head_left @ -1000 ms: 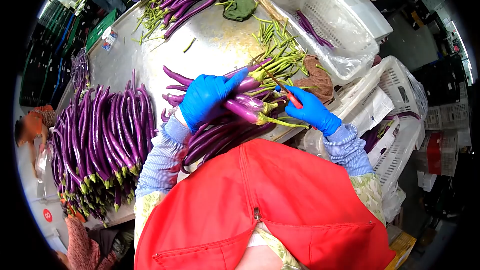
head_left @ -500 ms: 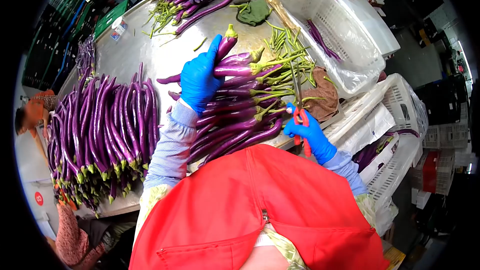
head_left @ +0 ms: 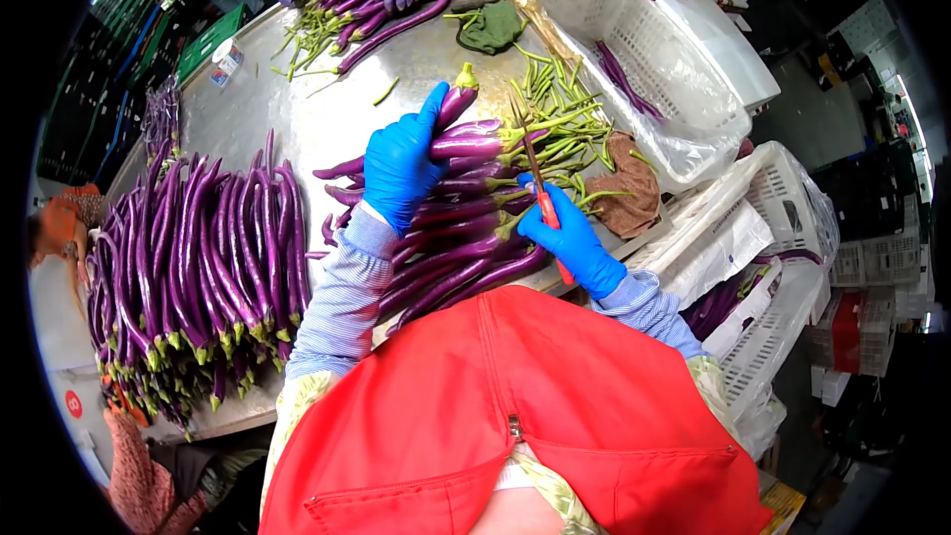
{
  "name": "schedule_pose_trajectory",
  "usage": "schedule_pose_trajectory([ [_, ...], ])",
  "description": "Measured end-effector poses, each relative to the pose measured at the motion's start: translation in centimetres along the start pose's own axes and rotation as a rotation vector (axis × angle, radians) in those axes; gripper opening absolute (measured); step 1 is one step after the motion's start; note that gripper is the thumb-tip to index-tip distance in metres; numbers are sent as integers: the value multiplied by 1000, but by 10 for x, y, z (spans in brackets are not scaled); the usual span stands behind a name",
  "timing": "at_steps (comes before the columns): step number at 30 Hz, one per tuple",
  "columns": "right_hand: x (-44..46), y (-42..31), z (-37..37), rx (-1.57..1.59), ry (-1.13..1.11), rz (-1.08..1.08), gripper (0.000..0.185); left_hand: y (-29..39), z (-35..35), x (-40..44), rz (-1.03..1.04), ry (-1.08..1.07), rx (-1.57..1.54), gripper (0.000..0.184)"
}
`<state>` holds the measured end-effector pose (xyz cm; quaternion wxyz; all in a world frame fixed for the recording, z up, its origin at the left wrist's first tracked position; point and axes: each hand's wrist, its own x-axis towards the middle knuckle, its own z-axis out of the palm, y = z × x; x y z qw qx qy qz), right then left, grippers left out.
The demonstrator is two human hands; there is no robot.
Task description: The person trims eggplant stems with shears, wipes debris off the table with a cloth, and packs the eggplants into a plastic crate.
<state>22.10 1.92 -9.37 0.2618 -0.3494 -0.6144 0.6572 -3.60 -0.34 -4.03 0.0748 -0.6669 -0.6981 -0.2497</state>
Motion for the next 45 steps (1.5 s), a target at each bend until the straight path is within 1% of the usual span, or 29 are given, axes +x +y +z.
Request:
schedule_pose_trajectory([
  [6,-1,-14,2,114,-84,16,59,1,-1,0,19,-6,9,84],
  [9,-2,-18,2,135,-100,83,52,1,-2,-1,37,1,5,85],
  [12,-9,-25,5,222,-78,146,41,3,-3,-2,38,-6,20,86],
  [14,-11,-25,3,222,-15,146,36,3,-3,-3,43,-11,21,86],
  [15,-11,-25,1,221,15,145,33,2,-1,-2,76,14,-38,89],
  [17,-11,-17,0,322,21,56,33,-12,2,0,115,79,-113,95],
  [18,-10,-18,0,430,18,45,36,-19,0,6,157,185,-173,96],
  [19,-7,-14,-6,552,-41,10,40,-27,-7,14,84,235,-179,93],
  [20,-3,-21,-1,454,63,36,44,-37,-26,23,104,393,-249,89],
  [21,-2,-29,-4,429,46,10,45,-43,-44,32,82,558,-276,84],
  [22,-7,-37,2,308,168,-16,45,-49,-69,36,48,679,-337,83],
  [23,-6,-28,-6,281,139,-47,44,-55,-98,37,26,778,-436,81],
  [24,-5,-28,-10,303,101,3,47,-64,-122,39,0,905,-515,77],
  [26,-2,-21,-12,270,66,-15,54,-105,-163,41,-19,1134,-845,60],
  [28,-3,-22,-10,292,30,13,56,-128,-223,25,-76,1360,-899,37],
  [30,-3,-20,-10,310,-2,49,55,-175,-270,2,-153,1646,-854,36],
  [32,-4,-25,-3,301,-24,84,53,-223,-316,-27,-229,1926,-915,25],
  [34,-5,-29,1,276,-42,111,50,-280,-347,-73,-380,2006,-1018,30],
  [35,-4,-28,1,283,-50,107,45,-285,-353,-89,-377,1966,-1143,41],
  [36,-4,-30,3,274,-42,119,45,-290,-360,-104,-376,1925,-1267,53],
  [37,-6,-35,3,265,-33,133,45,-310,-363,-126,-530,1808,-1295,53],
  [38,-6,-38,5,259,-27,146,45,-333,-362,-150,-775,1589,-1227,53],
  [39,-5,-36,5,263,-17,143,46,-365,-363,-173,-1101,1240,-959,54],
  [40,-3,-32,3,275,-17,134,47,-365,-364,-178,-1417,605,-364,54],
  [41,-1,-24,0,285,-18,128,48,-361,-359,-186,-1537,98,222,49],
  [42,1,-21,-2,292,-18,123,49,-344,-358,-185,-1522,-433,801,44],
  [43,1,-22,-1,299,-8,134,53,-340,-358,-180,-1553,-407,825,37],
  [44,0,-20,-1,301,3,131,54,-328,-356,-180,-1360,-459,957,35],
  [45,0,-16,-1,301,15,129,56,-320,-359,-175,-1456,-399,865,34],
])
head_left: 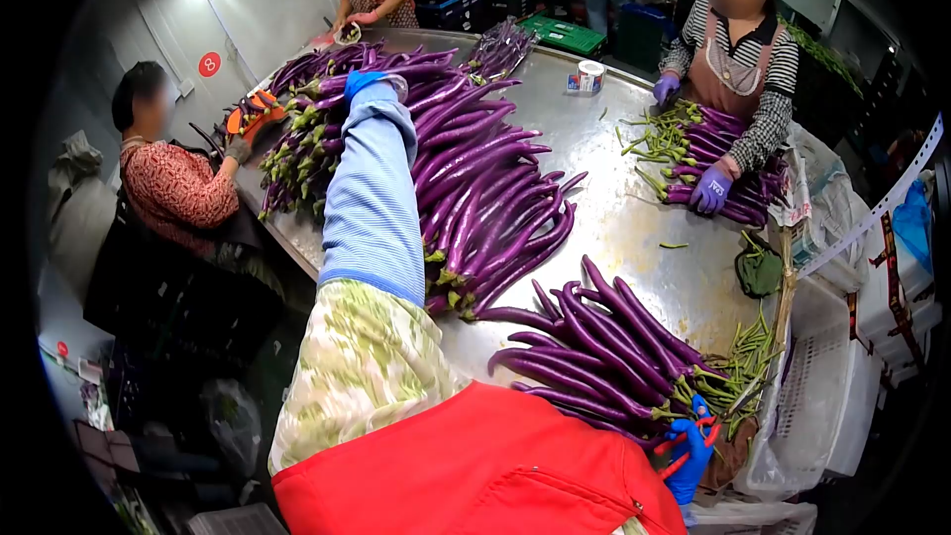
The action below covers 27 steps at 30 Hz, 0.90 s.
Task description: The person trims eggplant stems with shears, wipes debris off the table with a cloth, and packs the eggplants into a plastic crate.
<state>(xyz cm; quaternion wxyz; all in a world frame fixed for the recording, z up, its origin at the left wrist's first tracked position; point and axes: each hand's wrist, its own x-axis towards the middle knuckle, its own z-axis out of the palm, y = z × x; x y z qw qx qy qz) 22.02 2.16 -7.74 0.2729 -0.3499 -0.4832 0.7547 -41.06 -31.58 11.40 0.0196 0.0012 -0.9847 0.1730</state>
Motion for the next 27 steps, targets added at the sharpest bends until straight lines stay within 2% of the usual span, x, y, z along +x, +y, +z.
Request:
schedule_pose_trajectory([
  [1,0,1,-1,2,10,-3,57,1,-9,-7,-69,-50,-97,34],
  [2,-3,-1,0,-5,-3,0,58,4,-27,-32,-37,-66,-125,35],
  [4,-5,-9,6,-19,-41,6,59,3,-35,-41,-21,-173,-32,39],
  [7,-6,-11,5,-18,-55,1,61,6,-37,-72,-8,-138,-44,39],
  [10,-1,-5,-3,-47,-87,0,62,18,-21,-100,-168,101,-629,76],
  [12,-2,-5,-1,-15,-81,0,64,23,14,-90,-319,325,-1092,112],
  [13,-4,-5,0,-1,-75,1,65,27,15,-93,-398,301,-1158,114],
  [15,-4,-5,-3,-17,-108,5,65,29,21,-97,-338,235,-1232,100],
  [16,-5,-5,-5,-26,-124,8,66,29,30,-94,-292,182,-1397,95],
  [17,-6,-6,-7,-26,-134,3,65,29,41,-87,-217,66,-1732,90],
  [18,-8,-7,-6,-25,-149,-2,65,32,52,-74,-152,-104,-2428,87],
  [19,-7,-8,-3,-23,-172,-6,65,32,57,-71,-100,-309,-2949,84],
  [20,-8,-10,0,-27,-167,-3,64,31,63,-72,-51,-447,-3196,83],
  [21,-11,-13,4,-31,-160,3,64,31,55,-78,-136,-367,-3216,84],
  [25,-6,-8,0,-26,-214,7,63,29,66,-60,83,-97,-3290,81],
  [27,-1,1,-9,-22,-208,-27,64,31,62,-65,128,15,-3179,74],
])
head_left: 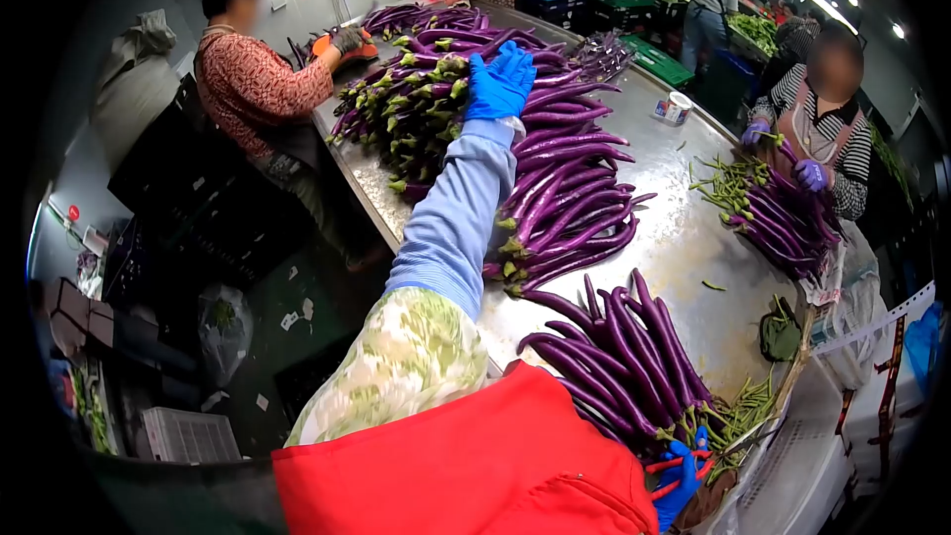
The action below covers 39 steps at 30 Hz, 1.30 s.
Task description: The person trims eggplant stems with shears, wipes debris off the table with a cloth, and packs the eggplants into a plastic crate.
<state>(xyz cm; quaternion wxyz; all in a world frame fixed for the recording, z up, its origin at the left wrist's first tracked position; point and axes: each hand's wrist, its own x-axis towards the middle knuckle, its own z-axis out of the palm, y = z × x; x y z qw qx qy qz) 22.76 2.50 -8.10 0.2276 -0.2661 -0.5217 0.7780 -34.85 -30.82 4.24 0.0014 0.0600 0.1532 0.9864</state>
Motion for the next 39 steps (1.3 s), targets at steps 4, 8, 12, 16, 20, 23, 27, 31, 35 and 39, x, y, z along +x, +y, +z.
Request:
schedule_pose_trajectory([
  [4,2,2,-7,-77,19,-7,65,-8,25,-39,54,-71,185,68],
  [8,-5,-8,11,-39,52,59,67,-19,26,-61,-62,-195,139,53],
  [12,2,-2,12,-9,30,20,67,-50,24,-110,-146,-375,285,46],
  [16,-8,-25,38,57,114,-25,62,-104,11,-185,-322,-483,304,45],
  [20,-7,-21,16,-69,227,-127,63,-128,0,-254,-421,-608,740,42],
  [23,0,-5,-12,82,269,-142,61,-170,5,-300,-680,-773,1005,42],
  [27,-7,-15,-7,40,327,-126,64,-220,8,-317,-417,-1531,1303,54],
  [31,-10,-19,-7,39,322,-141,63,-266,8,-325,-157,-1950,1559,87],
  [35,-9,-11,-12,44,336,-135,43,-294,0,-320,-233,-2126,1663,106],
  [39,-8,-12,-10,46,330,-152,42,-302,2,-322,-341,-2189,1701,109],
])
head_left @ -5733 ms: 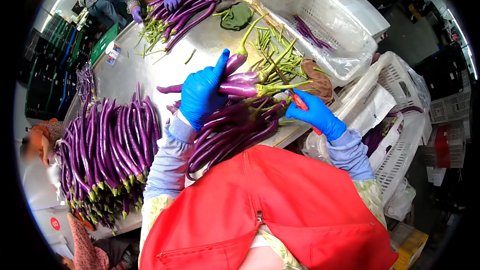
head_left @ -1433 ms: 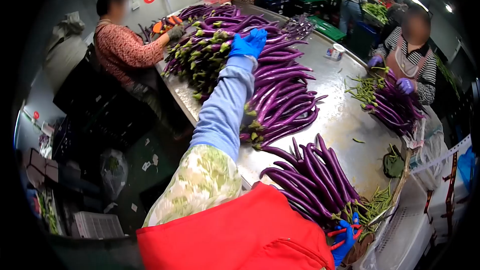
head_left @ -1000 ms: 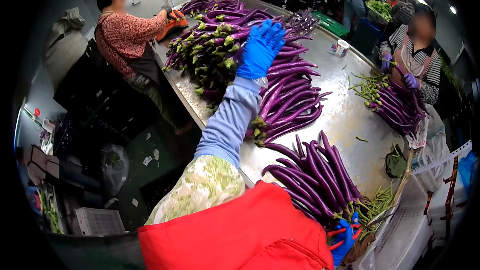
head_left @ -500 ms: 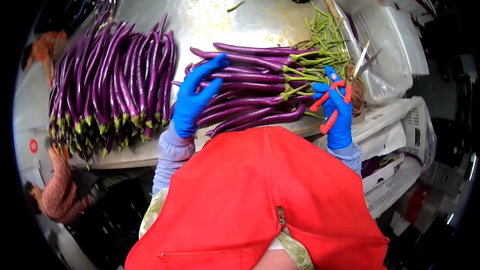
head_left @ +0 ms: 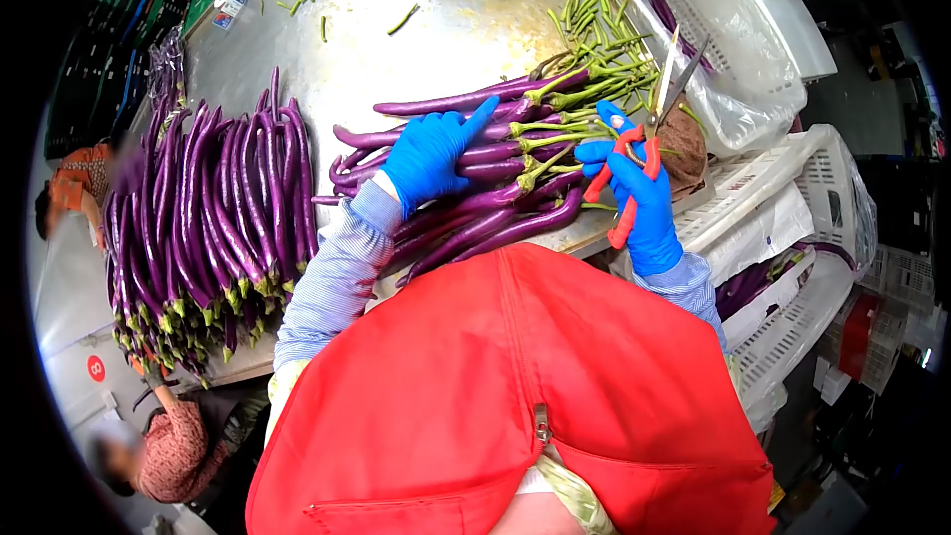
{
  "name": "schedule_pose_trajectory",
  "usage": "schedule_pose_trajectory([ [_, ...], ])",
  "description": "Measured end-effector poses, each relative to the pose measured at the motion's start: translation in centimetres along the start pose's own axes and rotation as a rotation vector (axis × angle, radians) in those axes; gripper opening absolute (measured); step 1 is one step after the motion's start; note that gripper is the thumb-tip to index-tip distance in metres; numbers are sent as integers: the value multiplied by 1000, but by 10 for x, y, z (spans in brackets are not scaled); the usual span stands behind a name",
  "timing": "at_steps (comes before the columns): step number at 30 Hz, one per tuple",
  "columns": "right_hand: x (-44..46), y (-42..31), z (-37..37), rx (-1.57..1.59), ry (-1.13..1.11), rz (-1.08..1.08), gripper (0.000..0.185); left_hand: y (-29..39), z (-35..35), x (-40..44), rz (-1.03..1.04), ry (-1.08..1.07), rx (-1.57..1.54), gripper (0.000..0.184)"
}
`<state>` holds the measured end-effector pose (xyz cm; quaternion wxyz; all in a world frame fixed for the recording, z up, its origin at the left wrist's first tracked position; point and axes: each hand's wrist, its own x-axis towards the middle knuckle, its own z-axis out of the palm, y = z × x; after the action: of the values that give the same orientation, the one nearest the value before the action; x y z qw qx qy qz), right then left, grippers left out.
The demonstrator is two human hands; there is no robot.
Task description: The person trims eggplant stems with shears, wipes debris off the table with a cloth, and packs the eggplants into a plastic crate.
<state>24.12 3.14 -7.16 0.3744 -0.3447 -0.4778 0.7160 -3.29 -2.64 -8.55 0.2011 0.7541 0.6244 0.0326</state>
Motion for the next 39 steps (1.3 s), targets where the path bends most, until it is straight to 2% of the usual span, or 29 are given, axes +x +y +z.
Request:
schedule_pose_trajectory([
  [1,0,-1,0,3,1,6,43,3,-1,0,-50,-48,27,109],
  [2,1,-1,1,7,1,10,44,0,6,-2,5,56,37,104],
  [3,2,-2,1,12,1,13,45,-2,8,-2,-10,55,25,103],
  [6,1,1,-2,-29,-40,-5,60,-4,5,-2,-34,100,-23,94],
  [9,-2,-10,-5,-74,-125,-5,60,-6,-7,-4,-5,218,-53,90],
  [10,-4,-16,-2,-77,-144,14,51,0,-15,-6,-14,277,-58,86],
  [13,-11,-33,2,-160,-284,146,50,4,-24,-9,-115,299,-115,85],
  [17,-17,-25,15,-103,-210,-7,53,14,-23,-15,-23,358,-120,85],
  [18,-17,-26,16,-87,-194,-12,54,25,-29,-17,73,456,-28,87],
  [21,-24,-36,24,-116,-167,-78,55,53,-53,-23,18,528,167,88],
  [23,-27,-50,32,-115,-142,13,56,32,-41,-15,-38,597,163,90],
  [26,-32,-46,26,-179,-182,10,57,22,-57,-26,-142,703,-15,95],
  [29,-36,-42,14,-276,-256,165,56,16,-60,-28,-184,735,-148,98],
  [32,-33,-20,3,-376,-278,170,57,10,-51,-28,-146,773,-231,99],
  [39,-21,-15,-7,-666,-195,101,63,25,-40,-32,-107,635,-218,101],
])
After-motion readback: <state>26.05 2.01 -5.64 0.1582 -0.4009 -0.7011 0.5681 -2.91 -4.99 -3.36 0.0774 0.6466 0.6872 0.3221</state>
